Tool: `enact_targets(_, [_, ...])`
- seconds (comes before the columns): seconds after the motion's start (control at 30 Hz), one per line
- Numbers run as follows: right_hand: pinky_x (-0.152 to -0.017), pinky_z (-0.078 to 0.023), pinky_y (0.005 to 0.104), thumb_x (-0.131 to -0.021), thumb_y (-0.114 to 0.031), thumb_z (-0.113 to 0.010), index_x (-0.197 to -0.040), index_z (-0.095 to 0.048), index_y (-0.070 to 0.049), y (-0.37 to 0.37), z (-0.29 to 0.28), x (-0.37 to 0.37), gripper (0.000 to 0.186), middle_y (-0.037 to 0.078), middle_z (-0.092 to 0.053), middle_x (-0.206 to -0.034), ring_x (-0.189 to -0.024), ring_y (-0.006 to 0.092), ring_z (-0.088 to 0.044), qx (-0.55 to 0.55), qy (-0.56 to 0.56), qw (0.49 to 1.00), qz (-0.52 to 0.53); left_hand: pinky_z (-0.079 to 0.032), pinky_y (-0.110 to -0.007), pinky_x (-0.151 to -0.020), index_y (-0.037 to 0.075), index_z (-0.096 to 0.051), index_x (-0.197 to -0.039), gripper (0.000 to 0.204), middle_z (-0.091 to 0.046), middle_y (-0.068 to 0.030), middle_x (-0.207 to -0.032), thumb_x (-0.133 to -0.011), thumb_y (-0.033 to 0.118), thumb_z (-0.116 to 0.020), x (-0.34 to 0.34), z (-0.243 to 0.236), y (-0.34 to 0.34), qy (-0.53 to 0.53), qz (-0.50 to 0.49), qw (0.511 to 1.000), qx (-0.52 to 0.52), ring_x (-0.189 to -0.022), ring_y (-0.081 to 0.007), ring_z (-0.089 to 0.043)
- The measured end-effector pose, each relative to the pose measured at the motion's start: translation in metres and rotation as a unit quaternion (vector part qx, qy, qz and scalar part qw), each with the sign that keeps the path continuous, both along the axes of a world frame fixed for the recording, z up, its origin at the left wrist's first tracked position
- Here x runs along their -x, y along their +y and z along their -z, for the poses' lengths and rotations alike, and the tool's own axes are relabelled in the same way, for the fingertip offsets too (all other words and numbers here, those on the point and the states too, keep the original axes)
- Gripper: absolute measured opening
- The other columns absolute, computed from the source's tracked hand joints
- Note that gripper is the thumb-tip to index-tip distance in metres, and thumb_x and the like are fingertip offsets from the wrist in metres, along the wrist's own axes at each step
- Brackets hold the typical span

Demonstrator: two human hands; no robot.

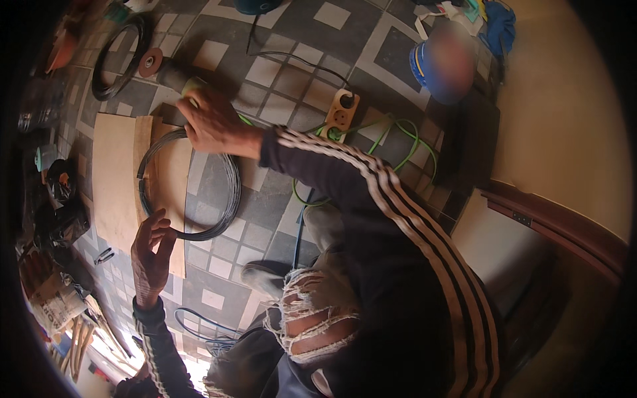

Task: The person sits on the floor, plugs in a power cord, and uses an angle grinder to cut a section of black pipe. Sparks are visible during the cutting process. The person then unplugs the tool and sets it aside.

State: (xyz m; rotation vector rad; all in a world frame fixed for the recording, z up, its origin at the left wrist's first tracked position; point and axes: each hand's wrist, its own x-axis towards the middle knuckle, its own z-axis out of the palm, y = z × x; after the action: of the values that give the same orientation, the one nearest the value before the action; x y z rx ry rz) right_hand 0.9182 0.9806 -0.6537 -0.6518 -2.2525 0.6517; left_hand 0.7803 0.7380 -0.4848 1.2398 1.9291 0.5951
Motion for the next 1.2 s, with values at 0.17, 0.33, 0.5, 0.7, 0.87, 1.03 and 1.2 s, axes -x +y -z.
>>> enact_targets(0.17, [-0.078,-0.054,0.0416,-0.091,-0.004,-0.068,-0.099,-0.069,-0.003,-0.062,-0.042,-0.191,0.008,0.011,-0.069,-0.09,-0.088,0.0299,-0.068,0.129,0.057,0.99,0.019,-0.056,-0.038,-0.091,0.002,-0.064,-0.134,0.042,-0.07,-0.018,-0.114,-0.096,0.019,-0.073,-0.038,0.021,0.077,0.017,0.186,0.982,-0.028,-0.102,-0.0275,-0.071])
enact_targets(0.33, [-0.08,-0.049,0.0461,-0.089,-0.014,-0.07,-0.102,-0.071,-0.007,-0.025,-0.061,-0.282,0.014,0.01,-0.065,-0.094,-0.084,0.0308,-0.063,-0.01,-0.154,0.978,0.139,-0.057,-0.042,-0.085,0.004,-0.067,-0.119,0.037,-0.07,-0.0155,-0.112,-0.096,0.032,-0.072,-0.135,0.108,0.137,0.053,0.354,0.933,-0.043,-0.101,-0.031,-0.072])
enact_targets(0.5, [-0.09,-0.048,0.0479,-0.086,-0.016,-0.067,-0.108,-0.073,-0.002,0.008,-0.048,-0.276,0.026,0.016,-0.072,-0.102,-0.097,0.0328,-0.069,-0.022,-0.455,0.89,0.004,-0.056,-0.046,-0.084,0.006,-0.056,-0.136,0.058,-0.062,-0.0139,-0.118,-0.09,0.037,-0.074,-0.248,0.177,0.143,0.139,0.245,0.956,-0.086,-0.106,-0.0321,-0.066])
enact_targets(0.7, [-0.069,-0.057,0.0416,-0.084,-0.014,-0.065,-0.094,-0.074,0.002,0.025,-0.01,-0.258,0.021,0.017,-0.076,-0.083,-0.08,0.0308,-0.076,-0.067,-0.527,0.835,-0.143,-0.05,-0.05,-0.09,0.006,-0.052,-0.143,0.076,-0.056,-0.0139,-0.122,-0.079,0.037,-0.08,-0.291,0.223,0.152,0.161,0.081,0.981,-0.075,-0.114,-0.0353,-0.058])
enact_targets(0.87, [-0.069,-0.058,0.0409,-0.083,-0.016,-0.066,-0.084,-0.075,0.0,0.04,0.002,-0.259,0.018,0.017,-0.076,-0.081,-0.08,0.03,-0.076,-0.101,-0.521,0.811,-0.247,-0.043,-0.049,-0.089,0.007,-0.054,-0.14,0.075,-0.057,-0.0109,-0.117,-0.076,0.035,-0.081,-0.308,0.227,0.149,0.186,0.009,0.98,-0.068,-0.111,-0.0327,-0.058])
enact_targets(1.03, [-0.071,-0.059,0.0427,-0.083,-0.018,-0.068,-0.082,-0.075,-0.002,0.048,-0.016,-0.245,0.017,0.015,-0.076,-0.081,-0.082,0.0303,-0.076,-0.123,-0.517,0.79,-0.308,-0.04,-0.049,-0.087,0.009,-0.058,-0.13,0.058,-0.058,-0.0086,-0.112,-0.08,0.032,-0.078,-0.31,0.229,0.146,0.167,-0.005,0.983,-0.079,-0.107,-0.03,-0.06])
enact_targets(1.2, [-0.067,-0.057,0.0401,-0.076,-0.015,-0.069,-0.076,-0.072,-0.004,0.063,-0.079,-0.283,0.012,0.013,-0.073,-0.079,-0.078,0.0293,-0.073,-0.186,-0.391,0.83,-0.351,-0.041,-0.051,-0.084,0.009,-0.064,-0.119,0.055,-0.06,-0.0083,-0.109,-0.079,0.044,-0.08,-0.318,0.236,0.147,0.199,-0.037,0.974,-0.105,-0.106,-0.0296,-0.06])
